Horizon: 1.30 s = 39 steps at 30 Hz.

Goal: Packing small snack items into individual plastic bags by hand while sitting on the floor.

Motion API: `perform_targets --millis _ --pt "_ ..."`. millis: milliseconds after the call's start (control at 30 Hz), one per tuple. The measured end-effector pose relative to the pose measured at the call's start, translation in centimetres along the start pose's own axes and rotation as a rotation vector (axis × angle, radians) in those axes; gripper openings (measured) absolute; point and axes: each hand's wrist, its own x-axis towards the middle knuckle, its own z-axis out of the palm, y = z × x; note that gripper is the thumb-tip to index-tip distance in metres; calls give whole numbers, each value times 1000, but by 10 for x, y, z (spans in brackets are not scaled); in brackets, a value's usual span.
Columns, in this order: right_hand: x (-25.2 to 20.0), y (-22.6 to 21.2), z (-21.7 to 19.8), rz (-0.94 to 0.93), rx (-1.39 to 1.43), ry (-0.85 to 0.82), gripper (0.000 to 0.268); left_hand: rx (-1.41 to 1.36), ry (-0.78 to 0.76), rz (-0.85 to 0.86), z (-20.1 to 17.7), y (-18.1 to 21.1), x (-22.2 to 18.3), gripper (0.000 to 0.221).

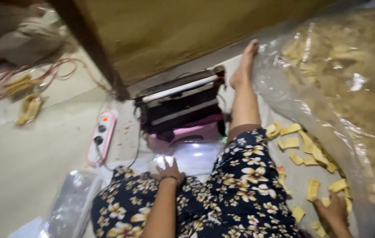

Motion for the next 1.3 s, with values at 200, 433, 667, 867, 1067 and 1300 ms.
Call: perform_targets --millis 200,433,667,867,1067,1300 --pt "-22 -51 -29 194 225 -166 69 101 55 -53 -19 1 -25 73" --pt "49 -112 -47 55 210 -41 55 292 37 67 -22 15 -42 76" --pt "135 -236 -65 -269 -36 6 54 239 151 -35 -20 17 -58 45" --pt "177 -266 -61 -254 -388 -636 95 221 131 -14 -6 13 -32 76" --pt "144 -242 -50 -387 -271 -350 32 235 59 -31 -4 14 -24 78" --pt "111 -265 -105 -329 -70 -205 50 37 575 172 33 -13 7 58"
